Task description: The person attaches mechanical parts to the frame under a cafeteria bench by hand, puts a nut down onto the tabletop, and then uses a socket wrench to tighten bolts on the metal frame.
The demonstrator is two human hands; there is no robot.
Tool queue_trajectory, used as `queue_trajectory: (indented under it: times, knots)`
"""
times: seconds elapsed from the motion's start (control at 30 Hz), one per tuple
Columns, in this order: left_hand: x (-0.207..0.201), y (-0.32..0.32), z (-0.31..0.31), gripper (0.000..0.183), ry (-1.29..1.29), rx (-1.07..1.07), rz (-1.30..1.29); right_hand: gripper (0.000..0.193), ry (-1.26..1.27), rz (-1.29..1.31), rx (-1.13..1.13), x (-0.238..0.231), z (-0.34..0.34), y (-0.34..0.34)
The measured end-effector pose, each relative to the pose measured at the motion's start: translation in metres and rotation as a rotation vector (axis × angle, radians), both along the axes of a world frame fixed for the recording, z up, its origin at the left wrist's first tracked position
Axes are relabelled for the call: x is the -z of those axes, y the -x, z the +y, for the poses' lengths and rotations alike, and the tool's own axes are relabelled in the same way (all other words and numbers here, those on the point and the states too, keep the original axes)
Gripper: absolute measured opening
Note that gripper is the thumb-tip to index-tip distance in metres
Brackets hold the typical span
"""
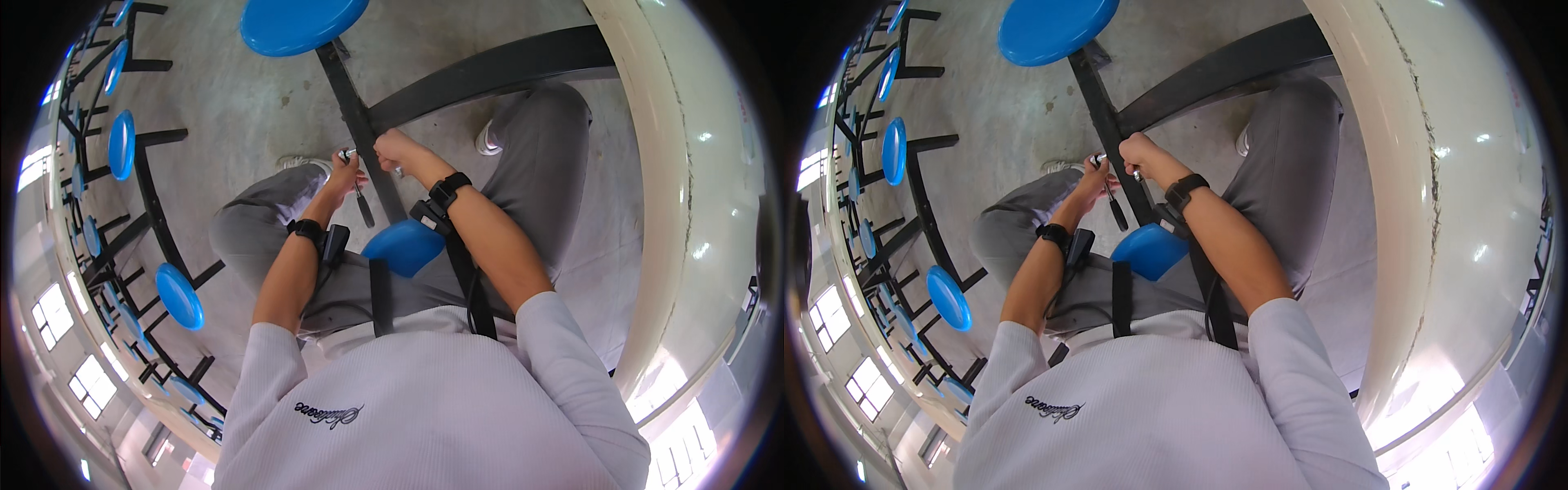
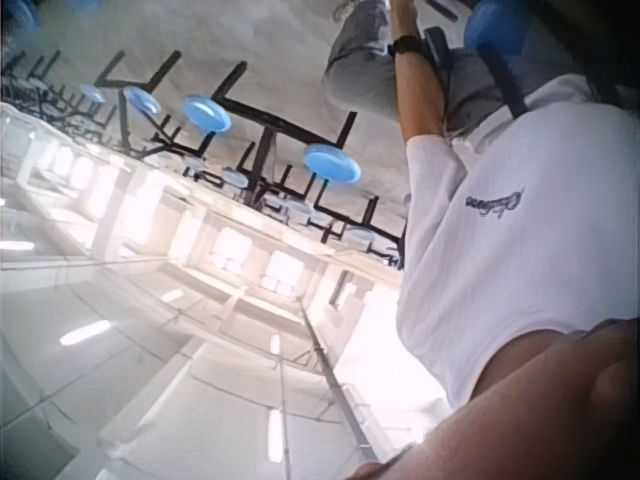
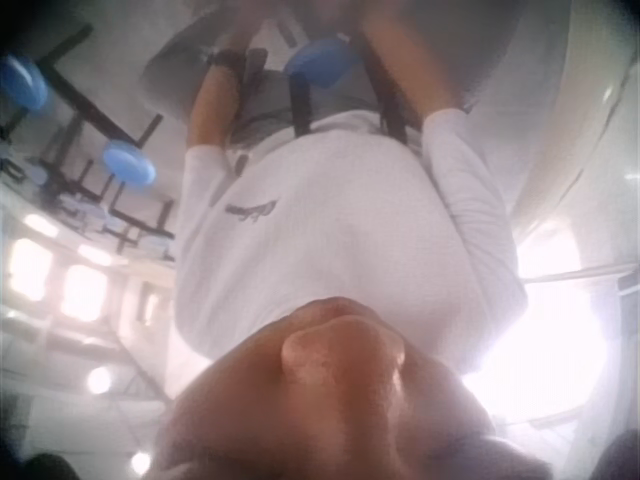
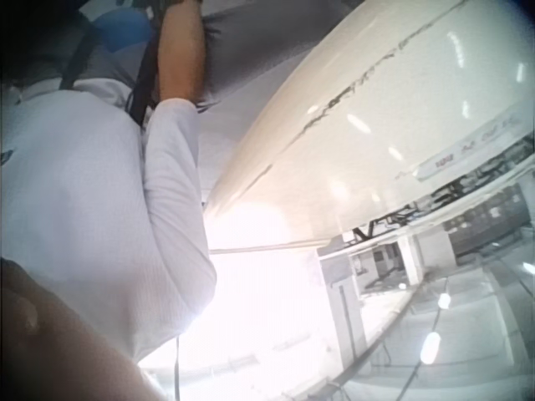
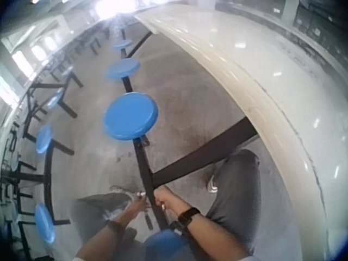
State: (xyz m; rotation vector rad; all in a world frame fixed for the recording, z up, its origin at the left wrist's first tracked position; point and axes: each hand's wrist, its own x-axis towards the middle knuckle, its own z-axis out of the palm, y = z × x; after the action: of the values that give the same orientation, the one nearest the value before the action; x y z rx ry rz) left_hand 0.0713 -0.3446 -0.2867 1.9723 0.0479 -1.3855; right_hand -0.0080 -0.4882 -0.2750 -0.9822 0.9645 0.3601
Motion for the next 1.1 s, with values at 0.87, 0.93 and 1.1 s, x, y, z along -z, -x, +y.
queue_trajectory:
  times: [0.87,0.93,1.1]
  knots:
    - [0.008,-0.004,0.007,0.040,0.007,-0.020,-0.005,0.022,-0.246,-0.062,0.030,0.043,0.002,0.044]
    - [0.009,-0.006,0.010,0.041,0.019,-0.018,-0.005,0.022,-0.223,-0.058,-0.028,0.041,0.004,0.043]
    - [0.006,-0.004,0.008,0.045,0.019,-0.019,0.011,0.021,-0.283,-0.058,-0.031,0.044,0.004,0.041]
